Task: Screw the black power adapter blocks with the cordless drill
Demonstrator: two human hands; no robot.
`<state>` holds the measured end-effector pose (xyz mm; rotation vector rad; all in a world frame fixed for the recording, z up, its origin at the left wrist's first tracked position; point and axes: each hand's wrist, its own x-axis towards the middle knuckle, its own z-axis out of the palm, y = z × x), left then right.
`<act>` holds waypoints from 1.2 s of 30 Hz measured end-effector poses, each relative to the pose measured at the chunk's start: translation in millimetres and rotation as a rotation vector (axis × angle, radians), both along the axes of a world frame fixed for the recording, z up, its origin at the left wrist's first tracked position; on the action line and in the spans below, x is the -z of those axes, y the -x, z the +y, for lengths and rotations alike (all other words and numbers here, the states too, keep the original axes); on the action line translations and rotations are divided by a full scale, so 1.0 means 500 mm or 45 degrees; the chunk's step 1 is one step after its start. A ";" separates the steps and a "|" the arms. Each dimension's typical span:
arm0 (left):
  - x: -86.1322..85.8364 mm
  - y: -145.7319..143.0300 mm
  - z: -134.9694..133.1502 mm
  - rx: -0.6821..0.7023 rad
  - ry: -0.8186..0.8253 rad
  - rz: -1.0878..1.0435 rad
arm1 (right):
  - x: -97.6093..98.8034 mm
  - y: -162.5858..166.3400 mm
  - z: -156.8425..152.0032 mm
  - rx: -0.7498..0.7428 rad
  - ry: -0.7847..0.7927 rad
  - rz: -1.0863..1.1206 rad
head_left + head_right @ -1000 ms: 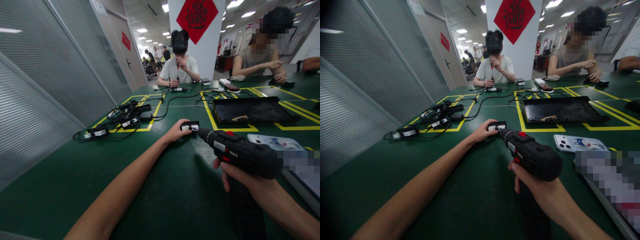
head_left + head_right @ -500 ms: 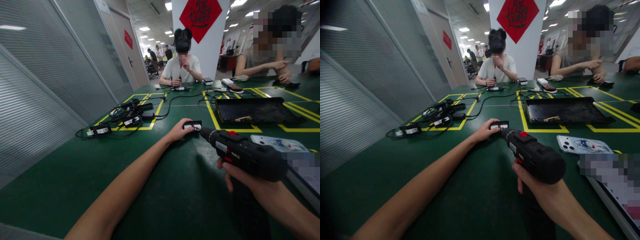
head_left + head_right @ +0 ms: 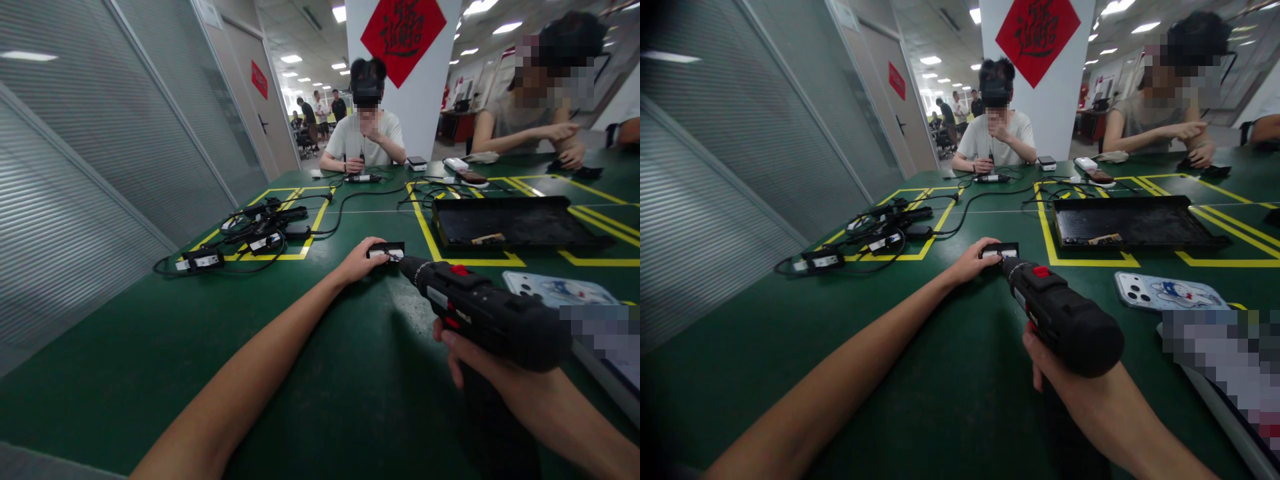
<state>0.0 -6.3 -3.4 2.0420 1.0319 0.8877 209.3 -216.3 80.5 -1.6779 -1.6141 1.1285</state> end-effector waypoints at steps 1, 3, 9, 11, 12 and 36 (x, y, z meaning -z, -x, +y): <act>-0.001 0.000 0.000 0.004 0.000 -0.002 | 0.000 0.001 -0.001 0.008 0.000 -0.003; -0.002 0.001 -0.001 0.009 -0.001 -0.007 | -0.001 0.001 -0.001 0.012 0.016 -0.018; -0.007 0.002 -0.004 0.001 -0.012 0.033 | 0.001 0.000 -0.002 0.011 0.006 0.036; -0.008 0.002 -0.004 0.002 -0.022 0.037 | 0.000 0.001 -0.002 0.027 0.014 0.033; -0.007 0.002 -0.003 0.006 -0.027 0.035 | -0.001 0.003 -0.003 0.029 0.012 0.040; -0.014 0.011 -0.004 0.107 -0.078 -0.028 | 0.000 0.003 -0.007 0.013 -0.122 -0.019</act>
